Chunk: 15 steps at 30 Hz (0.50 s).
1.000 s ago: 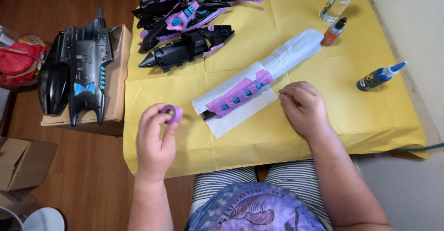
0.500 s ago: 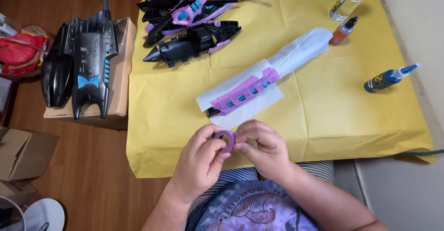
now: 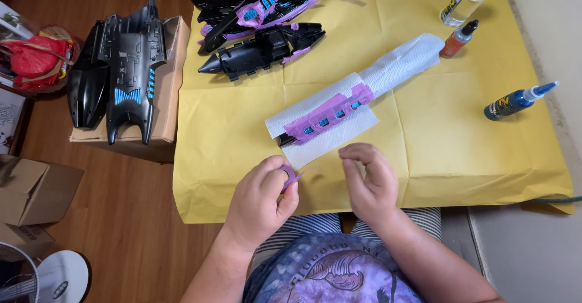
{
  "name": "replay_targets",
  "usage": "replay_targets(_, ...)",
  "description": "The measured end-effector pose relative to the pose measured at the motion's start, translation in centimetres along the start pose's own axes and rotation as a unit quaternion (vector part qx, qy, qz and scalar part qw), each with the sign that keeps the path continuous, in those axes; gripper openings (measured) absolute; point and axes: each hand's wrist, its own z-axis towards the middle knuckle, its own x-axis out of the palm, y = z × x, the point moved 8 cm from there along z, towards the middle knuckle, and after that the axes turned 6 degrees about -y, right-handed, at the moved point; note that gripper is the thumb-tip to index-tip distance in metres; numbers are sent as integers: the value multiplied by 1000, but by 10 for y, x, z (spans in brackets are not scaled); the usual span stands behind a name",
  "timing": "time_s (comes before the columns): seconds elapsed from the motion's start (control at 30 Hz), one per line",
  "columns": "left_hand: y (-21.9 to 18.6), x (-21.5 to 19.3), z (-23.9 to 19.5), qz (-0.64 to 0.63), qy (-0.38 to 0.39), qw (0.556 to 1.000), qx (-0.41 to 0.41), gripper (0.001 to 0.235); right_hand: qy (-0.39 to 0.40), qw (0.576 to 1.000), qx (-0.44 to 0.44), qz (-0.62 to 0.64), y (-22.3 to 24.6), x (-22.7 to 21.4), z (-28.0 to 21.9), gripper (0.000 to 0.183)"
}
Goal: Applying masking tape and paper towels to a plastic model component to protect specific areas during a painting process.
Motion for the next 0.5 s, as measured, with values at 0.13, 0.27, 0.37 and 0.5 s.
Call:
replay_targets(0.13,-13,1,8,25,36,998,53,20,84,995,-60,-15,14,5,11,22)
replay_targets(0.27,-22,6,7,31,54,995,78,19,206,966,-158,-10,33,36,9,24)
replay_targets(0.37,-23,3,6,40,44,996,73,24,189,972,-129,49,32,40,5,7)
replay_targets(0.5,-14,4,-2,14,29,999,36,22,180,970,-158,50,43,40,-3,4)
